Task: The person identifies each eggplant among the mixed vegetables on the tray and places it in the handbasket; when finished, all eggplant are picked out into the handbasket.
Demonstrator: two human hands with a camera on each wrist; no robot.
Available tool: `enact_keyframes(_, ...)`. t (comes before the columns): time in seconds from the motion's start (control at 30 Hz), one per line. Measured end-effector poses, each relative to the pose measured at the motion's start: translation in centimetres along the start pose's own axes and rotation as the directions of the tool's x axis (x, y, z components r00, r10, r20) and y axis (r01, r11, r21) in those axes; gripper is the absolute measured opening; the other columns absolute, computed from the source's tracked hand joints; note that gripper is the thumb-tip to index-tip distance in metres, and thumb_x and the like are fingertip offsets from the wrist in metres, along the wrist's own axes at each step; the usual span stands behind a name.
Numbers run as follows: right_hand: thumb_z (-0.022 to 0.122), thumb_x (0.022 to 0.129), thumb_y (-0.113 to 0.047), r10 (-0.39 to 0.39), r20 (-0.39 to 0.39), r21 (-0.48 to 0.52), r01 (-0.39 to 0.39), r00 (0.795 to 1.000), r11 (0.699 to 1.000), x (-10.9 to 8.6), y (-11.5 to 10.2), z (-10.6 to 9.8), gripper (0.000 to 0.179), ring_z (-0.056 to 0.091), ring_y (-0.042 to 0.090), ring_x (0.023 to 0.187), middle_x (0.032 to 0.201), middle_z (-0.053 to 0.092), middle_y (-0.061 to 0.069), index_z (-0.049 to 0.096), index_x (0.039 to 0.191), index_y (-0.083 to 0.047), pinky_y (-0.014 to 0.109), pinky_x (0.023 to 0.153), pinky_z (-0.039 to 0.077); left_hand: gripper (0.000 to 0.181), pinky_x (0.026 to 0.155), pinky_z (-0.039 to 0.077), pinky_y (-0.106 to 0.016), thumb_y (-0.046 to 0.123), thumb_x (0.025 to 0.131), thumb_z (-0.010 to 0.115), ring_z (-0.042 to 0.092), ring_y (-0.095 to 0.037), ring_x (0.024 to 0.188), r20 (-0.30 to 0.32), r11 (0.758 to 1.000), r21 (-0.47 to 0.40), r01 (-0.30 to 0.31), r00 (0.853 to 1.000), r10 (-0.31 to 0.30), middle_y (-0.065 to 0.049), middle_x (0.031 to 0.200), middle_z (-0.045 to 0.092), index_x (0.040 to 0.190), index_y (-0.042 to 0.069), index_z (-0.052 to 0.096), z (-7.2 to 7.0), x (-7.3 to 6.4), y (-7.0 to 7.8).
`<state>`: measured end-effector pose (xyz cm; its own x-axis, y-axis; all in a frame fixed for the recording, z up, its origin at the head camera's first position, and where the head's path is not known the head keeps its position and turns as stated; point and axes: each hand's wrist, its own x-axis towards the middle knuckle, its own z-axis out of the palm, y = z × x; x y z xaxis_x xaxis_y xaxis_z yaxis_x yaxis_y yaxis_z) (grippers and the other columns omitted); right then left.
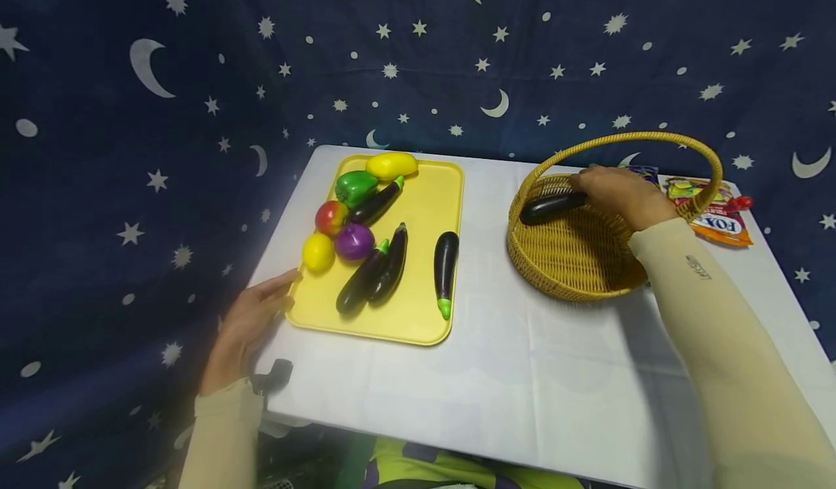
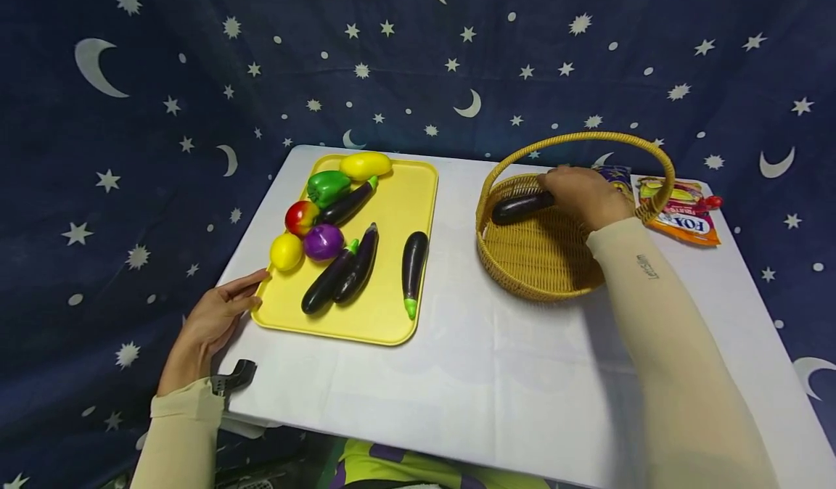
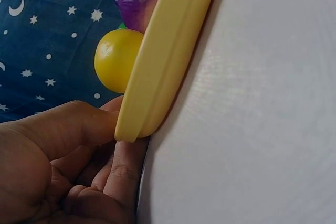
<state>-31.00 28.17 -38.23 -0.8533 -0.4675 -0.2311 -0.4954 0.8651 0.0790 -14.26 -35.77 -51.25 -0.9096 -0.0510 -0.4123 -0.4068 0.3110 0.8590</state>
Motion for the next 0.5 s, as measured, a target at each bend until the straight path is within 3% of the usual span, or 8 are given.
enact_keyframes(0.1,0.064,0.093,0.008,-0.003,0.009,0.015,0.003,1.000,1.000,0.3,0.1,0.5,0.019,0.070,0.046,0.106,0.105,0.073,0.022,0.065,0.103,-0.008,0.061,0.092,0.060,0.061,0.137,0.018,-0.053,0.009,0.102,0.064,0.026,-0.031,0.166,-0.012,1.000,0.004,0.028,1.000,-0.028,-0.008,0.171,0.041,0.160,0.017,0.048,0.1,0.0,0.3)
enact_keyframes(0.17,0.064,0.092,0.009,-0.013,0.004,0.006,0.013,1.000,1.000,0.5,0.1,0.7,0.017,0.070,0.041,0.096,0.096,0.071,0.018,0.063,0.098,-0.007,0.057,0.088,0.061,0.061,0.137,0.018,-0.053,0.009,0.102,0.063,0.025,-0.032,0.166,-0.012,0.999,0.004,0.040,0.999,-0.040,-0.008,0.171,0.040,0.161,0.018,0.048,0.1,0.0,0.4)
enact_keyframes(0.27,0.056,0.094,0.005,-0.002,0.001,0.005,0.002,1.000,1.000,0.7,0.0,1.0,0.015,0.058,0.027,0.076,0.080,0.059,0.007,0.058,0.089,-0.009,0.049,0.075,0.057,0.061,0.138,0.016,-0.053,0.010,0.102,0.064,0.025,-0.031,0.166,-0.017,0.999,0.006,0.053,0.998,-0.053,-0.007,0.171,0.040,0.160,0.019,0.049,0.0,0.1,0.4)
enact_keyframes(0.37,0.051,0.099,-0.001,0.037,0.044,0.024,-0.038,0.998,0.999,0.8,-0.1,1.2,0.016,0.054,0.027,0.076,0.081,0.055,0.006,0.057,0.088,-0.010,0.049,0.076,0.054,0.062,0.138,0.017,-0.053,0.010,0.102,0.065,0.025,-0.032,0.166,-0.006,0.999,0.000,0.053,0.999,-0.053,-0.007,0.172,0.039,0.160,0.019,0.048,0.0,0.2,0.3)
enact_keyframes(0.5,0.053,0.101,0.001,0.032,0.084,-0.002,-0.031,0.996,1.000,0.9,-0.1,1.6,0.016,0.055,0.027,0.075,0.082,0.058,0.008,0.060,0.091,-0.009,0.050,0.073,0.055,0.063,0.137,0.019,-0.052,0.010,0.101,0.066,0.027,-0.031,0.165,0.002,0.999,-0.006,0.050,0.999,-0.050,-0.008,0.171,0.041,0.160,0.018,0.048,0.0,0.2,0.1)
